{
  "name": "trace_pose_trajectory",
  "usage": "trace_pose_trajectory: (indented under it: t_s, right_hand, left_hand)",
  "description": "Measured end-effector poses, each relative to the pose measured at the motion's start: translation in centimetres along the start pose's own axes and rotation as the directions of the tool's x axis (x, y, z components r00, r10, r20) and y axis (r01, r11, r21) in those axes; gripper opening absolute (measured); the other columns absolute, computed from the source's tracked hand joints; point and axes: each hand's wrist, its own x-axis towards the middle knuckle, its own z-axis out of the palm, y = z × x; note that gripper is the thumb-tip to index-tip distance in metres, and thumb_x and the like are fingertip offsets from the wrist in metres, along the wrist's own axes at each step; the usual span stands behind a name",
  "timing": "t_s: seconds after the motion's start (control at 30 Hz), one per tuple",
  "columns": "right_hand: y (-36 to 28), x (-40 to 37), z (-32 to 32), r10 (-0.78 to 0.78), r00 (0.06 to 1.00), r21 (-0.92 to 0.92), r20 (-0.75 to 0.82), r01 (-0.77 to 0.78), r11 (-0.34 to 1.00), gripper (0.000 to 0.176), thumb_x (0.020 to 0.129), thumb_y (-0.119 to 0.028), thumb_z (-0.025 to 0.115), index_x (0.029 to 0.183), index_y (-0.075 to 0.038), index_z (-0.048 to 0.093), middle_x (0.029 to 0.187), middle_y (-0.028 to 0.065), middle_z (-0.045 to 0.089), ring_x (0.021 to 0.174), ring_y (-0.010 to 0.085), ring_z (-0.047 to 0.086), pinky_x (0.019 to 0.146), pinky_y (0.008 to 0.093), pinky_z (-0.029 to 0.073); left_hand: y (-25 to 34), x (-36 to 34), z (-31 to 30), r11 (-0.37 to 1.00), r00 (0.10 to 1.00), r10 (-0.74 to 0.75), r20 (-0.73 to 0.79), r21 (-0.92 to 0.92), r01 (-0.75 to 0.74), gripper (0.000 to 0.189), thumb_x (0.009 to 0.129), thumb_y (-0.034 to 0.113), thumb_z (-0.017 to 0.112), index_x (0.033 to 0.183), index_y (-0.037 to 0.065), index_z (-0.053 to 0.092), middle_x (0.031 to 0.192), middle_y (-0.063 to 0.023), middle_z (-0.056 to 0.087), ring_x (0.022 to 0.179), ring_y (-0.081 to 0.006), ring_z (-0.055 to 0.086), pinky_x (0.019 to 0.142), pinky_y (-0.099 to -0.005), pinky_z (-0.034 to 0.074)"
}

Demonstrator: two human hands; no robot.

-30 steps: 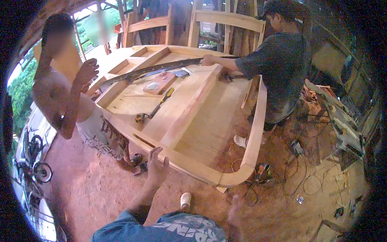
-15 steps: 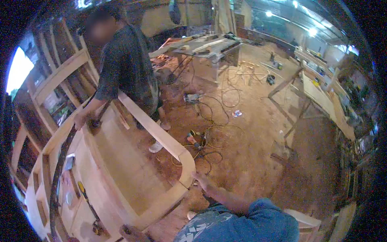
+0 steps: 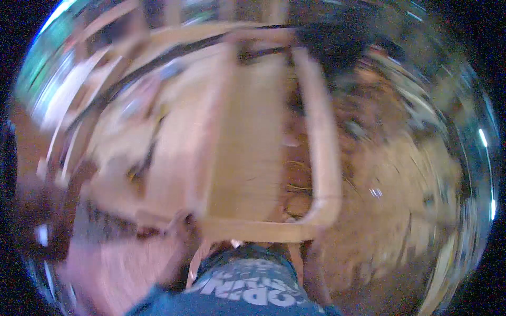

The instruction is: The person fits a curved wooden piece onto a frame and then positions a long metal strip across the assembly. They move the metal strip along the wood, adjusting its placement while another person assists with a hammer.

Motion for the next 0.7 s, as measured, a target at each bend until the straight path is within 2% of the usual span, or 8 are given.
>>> trace_pose_trajectory:
  t_s: [0.03,0.07,0.13,0.23,0.43,0.6,0.67,0.7]
  right_hand:
    - [-0.8,0.1,0.0,0.010,1.000,0.005,0.015,-0.010,1.000,0.067,0.093,-0.049,0.054,0.141,-0.006,0.039,0.135,0.0116,0.049,0.125,0.0270,0.047,0.107,0.0422,0.036]
    - [-1.4,0.4,0.3,0.017,1.000,0.009,0.026,-0.017,1.000,0.067,0.093,-0.050,0.054,0.142,-0.006,0.038,0.136,0.0118,0.049,0.125,0.0274,0.047,0.108,0.0425,0.036]
    - [-2.6,0.6,0.8,0.026,0.999,0.026,0.046,-0.028,0.999,0.068,0.093,-0.051,0.053,0.143,-0.007,0.036,0.137,0.0123,0.048,0.126,0.0282,0.046,0.108,0.0431,0.035]
    - [-3.7,0.0,1.6,0.008,0.998,0.076,0.061,-0.013,0.997,0.070,0.094,-0.052,0.051,0.144,-0.007,0.034,0.139,0.0130,0.046,0.127,0.0293,0.045,0.109,0.0440,0.035]
    - [-3.1,0.9,-0.9,-0.052,0.999,-0.080,0.005,0.053,0.995,0.072,0.094,-0.054,0.050,0.146,-0.007,0.031,0.144,0.0139,0.042,0.131,0.0297,0.041,0.112,0.0460,0.031]
    - [-2.2,5.6,-6.2,-0.119,0.977,-0.268,-0.177,0.068,0.961,0.070,0.095,-0.052,0.051,0.144,-0.006,0.033,0.143,0.0147,0.042,0.130,0.0283,0.042,0.113,0.0463,0.030]
    - [-0.9,5.0,-6.5,-0.282,0.952,-0.346,-0.119,0.226,0.911,0.069,0.095,-0.053,0.050,0.143,-0.006,0.034,0.141,0.0141,0.044,0.129,0.0275,0.044,0.111,0.0453,0.033]
    - [0.4,4.1,-6.7,-0.500,0.857,-0.536,0.124,0.482,0.693,0.068,0.095,-0.053,0.050,0.142,-0.006,0.035,0.139,0.0134,0.045,0.128,0.0272,0.045,0.110,0.0447,0.035]
  left_hand:
    - [1.1,0.8,-0.7,0.995,0.996,-0.034,0.084,0.096,0.026,0.011,0.077,0.004,0.067,0.088,0.006,0.063,0.089,-0.0117,0.065,0.083,-0.0338,0.063,0.070,-0.0421,0.052]
    - [2.4,1.6,-0.9,0.977,0.971,-0.213,0.110,0.020,0.212,0.013,0.075,0.005,0.068,0.087,0.005,0.062,0.093,-0.0123,0.064,0.089,-0.0326,0.063,0.075,-0.0407,0.052]
    - [2.2,1.7,1.1,1.000,0.997,0.030,-0.066,-0.001,-0.030,0.015,0.073,0.006,0.069,0.086,0.005,0.062,0.092,-0.0111,0.064,0.090,-0.0294,0.064,0.079,-0.0403,0.052]
    - [3.7,0.5,2.9,0.989,0.989,0.149,-0.026,-0.003,-0.149,0.017,0.073,0.008,0.070,0.087,0.005,0.062,0.090,-0.0102,0.065,0.088,-0.0273,0.065,0.082,-0.0394,0.053]
    - [3.3,-0.5,3.9,0.991,0.992,0.122,-0.003,0.053,-0.122,0.023,0.076,0.014,0.072,0.095,0.006,0.062,0.093,-0.0083,0.066,0.090,-0.0254,0.066,0.087,-0.0401,0.053]
    - [3.2,-0.1,3.6,0.983,0.985,0.175,-0.004,0.059,-0.174,0.019,0.074,0.012,0.070,0.089,0.005,0.061,0.090,-0.0089,0.065,0.086,-0.0245,0.065,0.085,-0.0389,0.053]
    - [3.3,0.0,3.0,0.980,0.982,0.189,0.012,0.063,-0.189,0.019,0.074,0.012,0.070,0.089,0.005,0.061,0.090,-0.0090,0.065,0.086,-0.0249,0.065,0.085,-0.0389,0.053]
    - [3.4,0.1,2.9,0.980,0.982,0.190,0.017,0.063,-0.190,0.019,0.074,0.012,0.070,0.089,0.005,0.061,0.090,-0.0090,0.065,0.086,-0.0251,0.065,0.085,-0.0389,0.053]
